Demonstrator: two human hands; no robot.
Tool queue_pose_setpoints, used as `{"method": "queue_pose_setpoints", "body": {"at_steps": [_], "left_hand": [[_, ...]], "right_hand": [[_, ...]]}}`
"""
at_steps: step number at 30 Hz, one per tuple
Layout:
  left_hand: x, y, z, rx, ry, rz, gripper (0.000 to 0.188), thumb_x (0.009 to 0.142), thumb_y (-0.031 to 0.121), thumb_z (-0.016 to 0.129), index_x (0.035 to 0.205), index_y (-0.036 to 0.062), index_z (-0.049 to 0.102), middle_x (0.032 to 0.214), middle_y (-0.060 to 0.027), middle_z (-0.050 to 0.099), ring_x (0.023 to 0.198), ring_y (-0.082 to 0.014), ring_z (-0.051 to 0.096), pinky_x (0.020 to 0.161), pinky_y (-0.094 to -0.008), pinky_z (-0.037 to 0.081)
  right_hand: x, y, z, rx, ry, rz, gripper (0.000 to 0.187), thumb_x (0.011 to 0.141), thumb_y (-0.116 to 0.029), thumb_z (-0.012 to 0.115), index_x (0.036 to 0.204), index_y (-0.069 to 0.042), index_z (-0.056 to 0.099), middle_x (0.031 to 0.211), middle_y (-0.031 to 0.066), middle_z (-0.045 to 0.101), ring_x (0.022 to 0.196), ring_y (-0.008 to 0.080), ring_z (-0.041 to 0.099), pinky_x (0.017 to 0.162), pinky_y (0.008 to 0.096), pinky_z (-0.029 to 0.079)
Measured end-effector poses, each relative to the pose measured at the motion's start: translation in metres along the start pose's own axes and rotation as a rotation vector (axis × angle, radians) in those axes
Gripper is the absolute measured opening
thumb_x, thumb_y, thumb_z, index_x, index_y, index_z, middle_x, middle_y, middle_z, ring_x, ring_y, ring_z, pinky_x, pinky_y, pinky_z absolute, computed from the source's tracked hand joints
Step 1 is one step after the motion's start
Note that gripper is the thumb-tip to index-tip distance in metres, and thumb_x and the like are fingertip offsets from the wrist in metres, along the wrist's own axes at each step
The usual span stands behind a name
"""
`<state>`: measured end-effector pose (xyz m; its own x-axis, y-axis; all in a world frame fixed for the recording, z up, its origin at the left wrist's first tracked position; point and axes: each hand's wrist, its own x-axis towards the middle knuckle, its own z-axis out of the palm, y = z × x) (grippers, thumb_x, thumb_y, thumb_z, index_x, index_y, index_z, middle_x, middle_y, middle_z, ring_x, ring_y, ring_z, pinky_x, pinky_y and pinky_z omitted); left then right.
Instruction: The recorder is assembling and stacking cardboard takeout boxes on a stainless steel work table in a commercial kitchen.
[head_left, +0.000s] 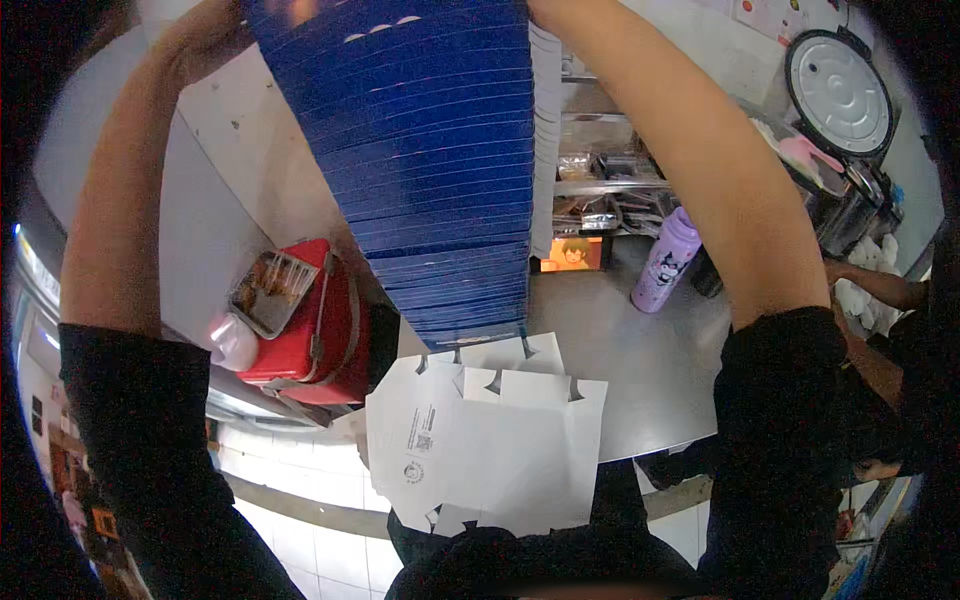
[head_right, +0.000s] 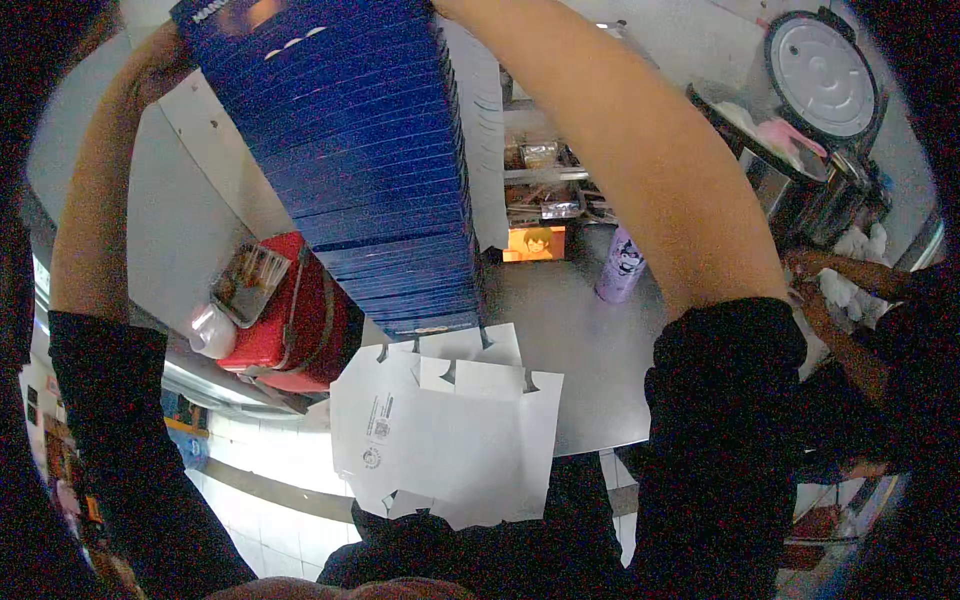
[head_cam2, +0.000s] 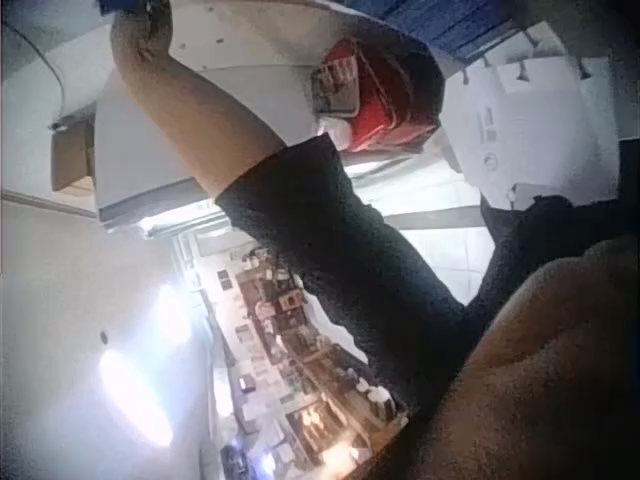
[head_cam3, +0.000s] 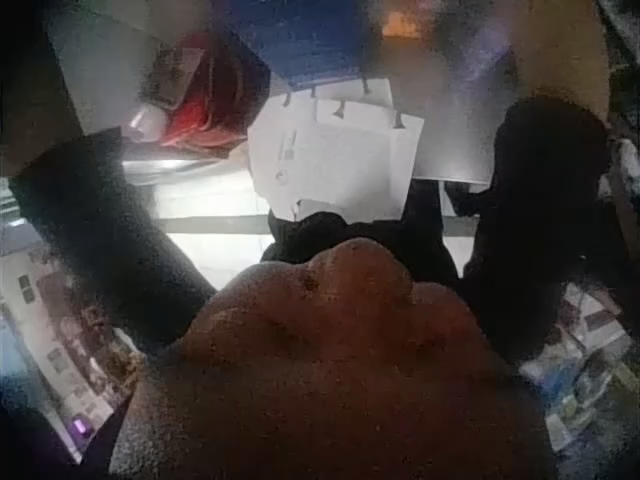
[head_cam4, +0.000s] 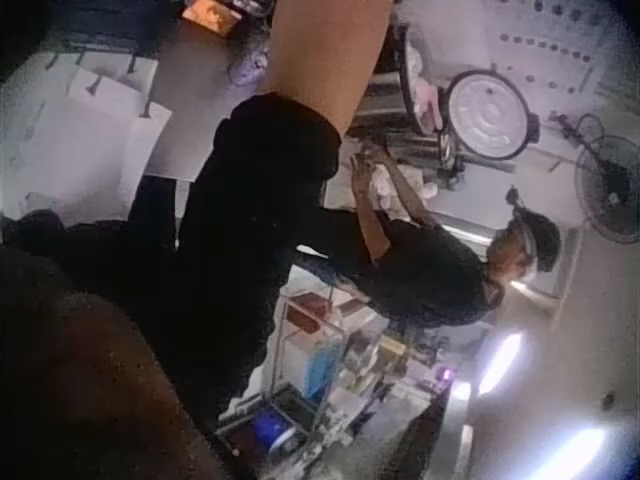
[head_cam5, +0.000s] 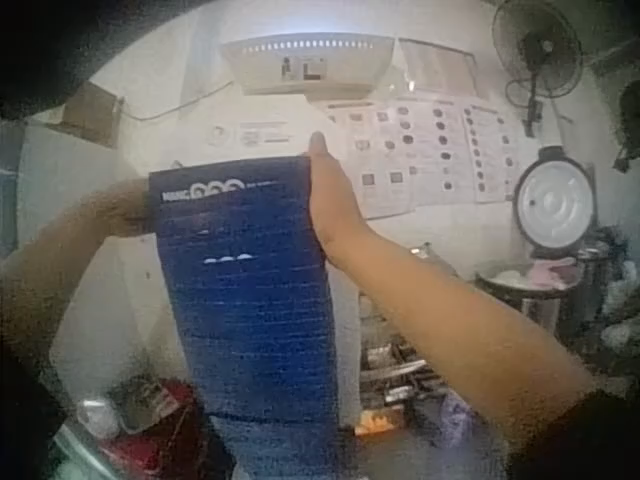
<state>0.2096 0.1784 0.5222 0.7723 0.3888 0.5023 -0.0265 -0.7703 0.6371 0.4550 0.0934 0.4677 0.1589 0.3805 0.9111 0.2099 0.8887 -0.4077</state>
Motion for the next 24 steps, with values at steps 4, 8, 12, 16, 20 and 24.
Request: {"method": "queue_pose_setpoints", "body": {"at_steps": [4, 8, 12, 16, 20, 24], "left_hand": [[0.010, -0.008, -0.005, -0.167, -0.007, -0.075, 0.041, 0.094, 0.020, 0.065, 0.131, 0.0013, 0.057, 0.127, -0.0119, 0.062, 0.118, -0.0206, 0.058, 0.103, -0.0386, 0.046], [0.018, -0.023, -0.020, -0.311, 0.010, -0.111, 0.041, 0.093, 0.020, 0.067, 0.128, 0.0020, 0.058, 0.125, -0.0111, 0.063, 0.116, -0.0202, 0.059, 0.102, -0.0389, 0.046], [0.008, -0.044, -0.033, -0.321, 0.030, -0.107, 0.041, 0.090, 0.023, 0.072, 0.124, 0.0031, 0.060, 0.121, -0.0107, 0.064, 0.113, -0.0211, 0.060, 0.098, -0.0397, 0.048], [-0.046, -0.054, 0.028, 0.038, 1.065, 0.367, 0.038, 0.094, 0.021, 0.064, 0.118, -0.0073, 0.057, 0.111, -0.0158, 0.063, 0.102, -0.0214, 0.059, 0.092, -0.0317, 0.046], [-0.168, -0.055, 0.183, 0.435, 0.611, 0.542, 0.057, 0.075, 0.022, 0.081, 0.122, 0.0032, 0.056, 0.120, -0.0119, 0.060, 0.118, -0.0281, 0.055, 0.099, -0.0405, 0.043], [-0.250, -0.082, 0.314, 0.551, -0.388, 0.287, 0.092, 0.060, 0.025, 0.090, 0.140, 0.0106, 0.047, 0.145, -0.0119, 0.049, 0.135, -0.0351, 0.042, 0.114, -0.0460, 0.033]], "right_hand": [[-0.003, 0.001, -0.004, -0.337, 0.070, -0.127, 0.065, 0.108, -0.043, 0.024, 0.125, 0.011, 0.057, 0.122, 0.0251, 0.063, 0.116, 0.0336, 0.056, 0.105, 0.0380, 0.038], [-0.001, 0.002, -0.005, -0.320, 0.088, -0.131, 0.066, 0.107, -0.045, 0.025, 0.124, 0.010, 0.057, 0.123, 0.0275, 0.062, 0.116, 0.0370, 0.056, 0.104, 0.0383, 0.038], [-0.008, -0.007, -0.004, -0.251, 0.122, -0.014, 0.062, 0.106, -0.046, 0.033, 0.123, 0.008, 0.058, 0.116, 0.0221, 0.064, 0.110, 0.0290, 0.058, 0.101, 0.0360, 0.040], [-0.088, -0.044, -0.023, -0.336, 0.095, 0.050, 0.045, 0.103, -0.037, 0.048, 0.119, 0.002, 0.061, 0.108, 0.0128, 0.065, 0.103, 0.0200, 0.058, 0.091, 0.0324, 0.045], [-0.252, -0.093, -0.063, -0.361, -0.111, 0.338, 0.034, 0.094, -0.017, 0.065, 0.125, -0.005, 0.059, 0.122, 0.0084, 0.062, 0.112, 0.0185, 0.059, 0.098, 0.0344, 0.046], [-0.398, -0.110, -0.092, -0.480, -0.186, 0.714, 0.024, 0.091, -0.015, 0.068, 0.112, -0.004, 0.067, 0.121, 0.0103, 0.062, 0.116, 0.0239, 0.057, 0.099, 0.0383, 0.045]]}}
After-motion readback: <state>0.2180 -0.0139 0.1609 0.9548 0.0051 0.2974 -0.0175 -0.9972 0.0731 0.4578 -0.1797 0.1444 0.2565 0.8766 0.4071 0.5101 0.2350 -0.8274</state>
